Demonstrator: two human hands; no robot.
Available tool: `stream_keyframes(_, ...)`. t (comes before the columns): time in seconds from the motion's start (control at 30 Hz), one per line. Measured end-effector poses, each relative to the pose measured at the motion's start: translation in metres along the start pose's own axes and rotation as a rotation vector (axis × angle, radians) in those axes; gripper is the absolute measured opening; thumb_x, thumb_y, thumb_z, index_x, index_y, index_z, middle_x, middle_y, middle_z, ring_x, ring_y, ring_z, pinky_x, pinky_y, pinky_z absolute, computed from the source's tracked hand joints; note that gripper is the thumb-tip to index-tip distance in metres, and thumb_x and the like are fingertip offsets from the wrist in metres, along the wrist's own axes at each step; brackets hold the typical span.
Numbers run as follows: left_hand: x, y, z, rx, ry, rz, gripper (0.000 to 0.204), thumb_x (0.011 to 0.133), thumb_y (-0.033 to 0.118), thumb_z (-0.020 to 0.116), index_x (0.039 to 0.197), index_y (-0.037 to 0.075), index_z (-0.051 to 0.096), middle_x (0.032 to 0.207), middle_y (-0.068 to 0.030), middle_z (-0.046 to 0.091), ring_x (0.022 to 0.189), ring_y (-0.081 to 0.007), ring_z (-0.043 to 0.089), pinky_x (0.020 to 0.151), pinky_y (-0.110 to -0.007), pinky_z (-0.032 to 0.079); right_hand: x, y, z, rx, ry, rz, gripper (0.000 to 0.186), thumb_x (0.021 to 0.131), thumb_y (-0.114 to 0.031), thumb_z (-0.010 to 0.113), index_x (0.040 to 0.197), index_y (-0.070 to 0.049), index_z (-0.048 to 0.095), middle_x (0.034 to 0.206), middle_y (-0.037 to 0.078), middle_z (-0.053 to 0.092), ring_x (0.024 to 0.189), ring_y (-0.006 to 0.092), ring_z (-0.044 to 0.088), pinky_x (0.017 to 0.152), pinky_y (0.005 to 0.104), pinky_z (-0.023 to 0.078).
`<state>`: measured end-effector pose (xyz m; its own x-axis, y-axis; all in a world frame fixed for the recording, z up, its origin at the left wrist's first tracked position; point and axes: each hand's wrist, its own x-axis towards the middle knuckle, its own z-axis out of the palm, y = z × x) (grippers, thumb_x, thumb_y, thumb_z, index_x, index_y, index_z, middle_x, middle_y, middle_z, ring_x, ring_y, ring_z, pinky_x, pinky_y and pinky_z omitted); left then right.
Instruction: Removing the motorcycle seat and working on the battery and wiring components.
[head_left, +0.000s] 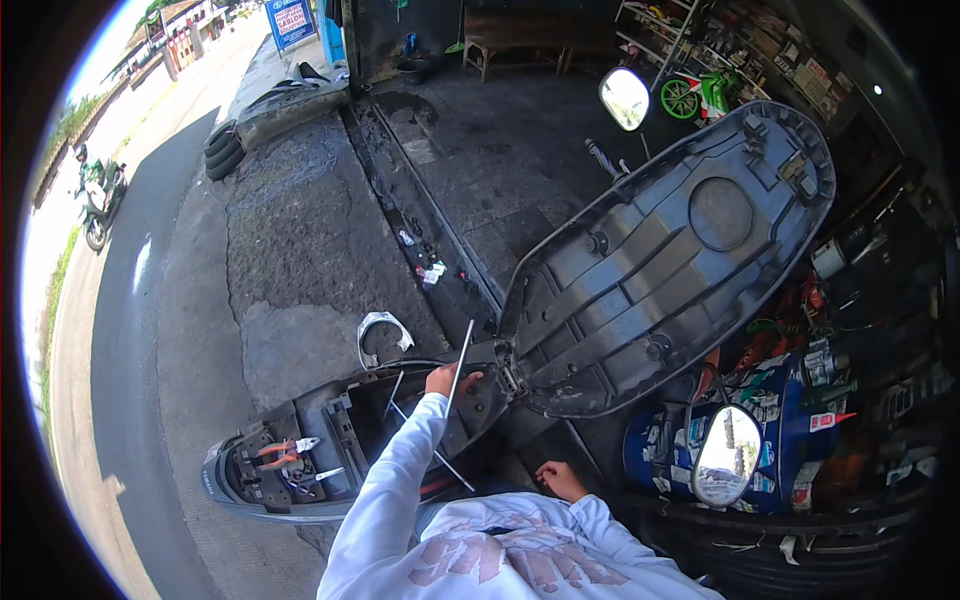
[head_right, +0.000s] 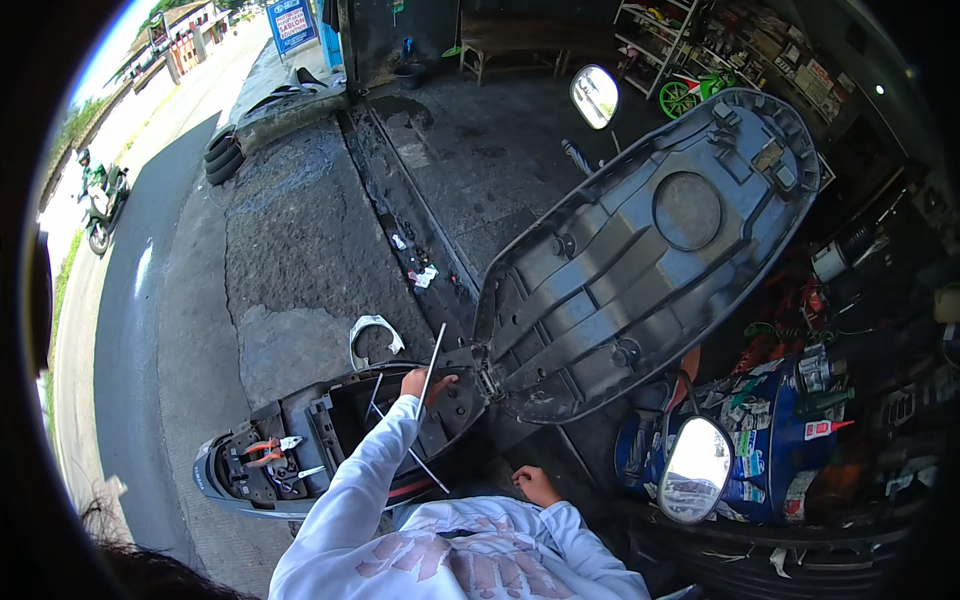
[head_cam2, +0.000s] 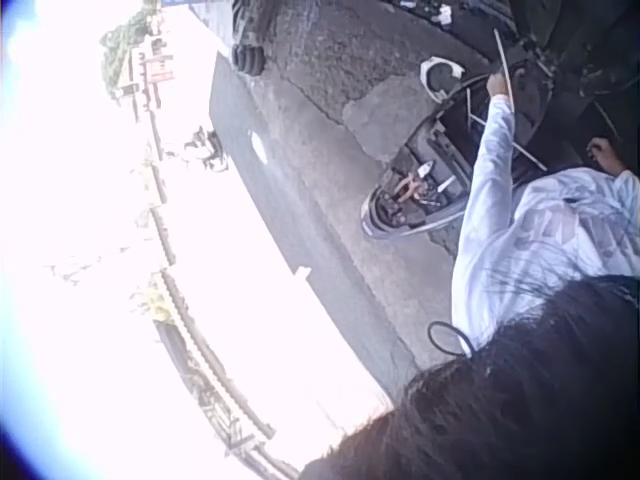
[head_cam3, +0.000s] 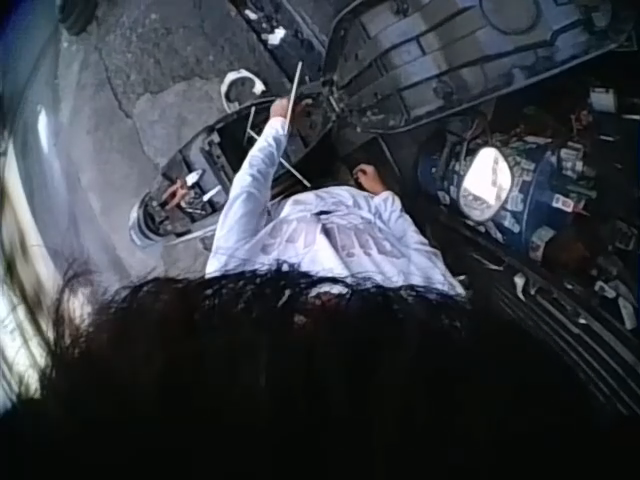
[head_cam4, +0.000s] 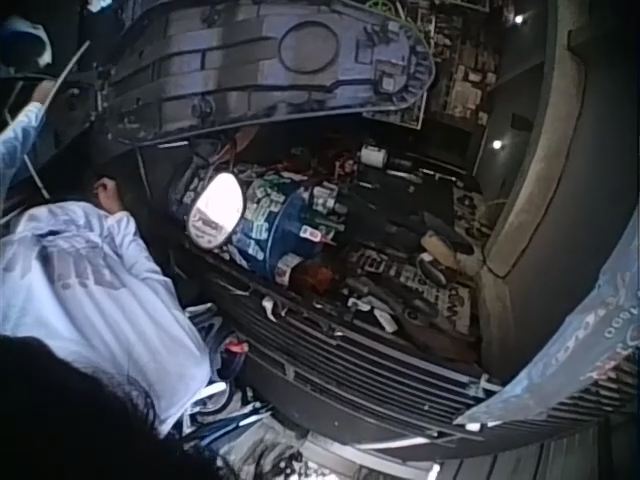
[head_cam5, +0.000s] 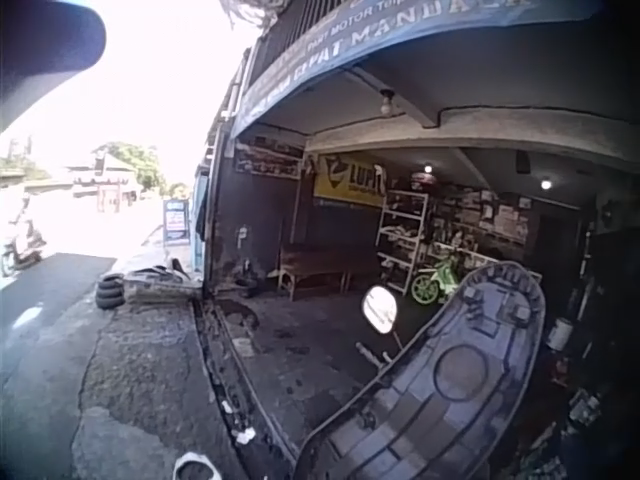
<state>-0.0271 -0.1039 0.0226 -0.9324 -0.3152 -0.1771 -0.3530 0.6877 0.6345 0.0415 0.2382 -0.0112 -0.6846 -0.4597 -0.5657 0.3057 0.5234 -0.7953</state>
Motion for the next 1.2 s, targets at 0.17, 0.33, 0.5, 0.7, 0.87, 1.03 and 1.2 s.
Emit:
stream_keyframes(0.17,0.003,-0.006,0.008,-0.098,0.132,0.0,0.063,0.071,0.041,0.069,0.112,0.0,0.043,0.111,-0.0205,0.052,0.103,-0.0369,0.051,0.085,-0.039,0.043,-0.001,0.005,-0.004,-0.008,0.025,-0.024,0.016,0.082,0.0,0.046,0.088,0.004,0.06,0.08,0.01,0.063,0.072,0.0152,0.06,0.064,0.0269,0.048)
stream_keyframes(0.33,0.013,-0.025,0.027,-0.59,0.075,0.159,0.043,0.079,0.019,0.063,0.114,0.0,0.045,0.109,-0.0161,0.057,0.107,-0.0301,0.053,0.09,-0.034,0.041,0.002,0.02,-0.006,0.018,0.017,-0.033,0.016,0.082,-0.001,0.046,0.09,0.004,0.06,0.082,0.011,0.063,0.073,0.0154,0.06,0.063,0.0266,0.049)
stream_keyframes(0.5,0.015,-0.024,0.025,-0.372,0.051,0.265,0.015,0.081,0.01,0.059,0.092,0.001,0.055,0.083,-0.0137,0.063,0.079,-0.03,0.062,0.068,-0.034,0.049,0.001,0.03,-0.006,0.046,0.039,0.031,0.016,0.082,-0.002,0.046,0.088,0.003,0.06,0.08,0.01,0.063,0.07,0.0151,0.059,0.064,0.0271,0.048)
stream_keyframes(0.7,0.013,-0.005,0.025,-0.378,0.144,0.22,0.025,0.072,0.017,0.07,0.08,0.003,0.051,0.075,-0.0136,0.06,0.069,-0.0303,0.06,0.061,-0.036,0.047,-0.005,0.038,-0.012,0.082,0.068,0.062,0.017,0.083,-0.002,0.046,0.09,0.004,0.06,0.082,0.012,0.063,0.072,0.0159,0.06,0.062,0.0272,0.049)
stream_keyframes(0.87,0.021,-0.012,0.034,-0.348,0.267,0.286,0.034,0.073,0.016,0.067,0.1,0.001,0.053,0.091,-0.0174,0.057,0.084,-0.0343,0.056,0.077,-0.038,0.044,-0.011,0.038,-0.013,0.034,0.075,0.082,0.017,0.083,-0.002,0.046,0.092,0.003,0.06,0.082,0.012,0.063,0.071,0.0157,0.06,0.063,0.0274,0.049)
stream_keyframes(1.03,0.022,-0.023,0.044,-0.669,0.121,0.283,0.024,0.083,0.011,0.056,0.106,0.004,0.053,0.093,-0.0114,0.062,0.093,-0.0236,0.06,0.08,-0.032,0.045,-0.012,0.048,-0.011,0.047,0.061,0.128,0.018,0.084,-0.002,0.045,0.092,0.003,0.061,0.082,0.012,0.064,0.069,0.0156,0.061,0.063,0.0278,0.05)
stream_keyframes(1.2,0.014,-0.006,0.018,-0.476,0.199,0.268,0.019,0.08,0.018,0.063,0.082,0.0,0.058,0.063,-0.0096,0.059,0.056,-0.0145,0.056,0.056,-0.028,0.045,-0.009,0.061,-0.012,0.047,0.065,0.193,0.017,0.082,-0.004,0.047,0.091,0.002,0.061,0.081,0.012,0.064,0.071,0.0169,0.061,0.064,0.0288,0.05)
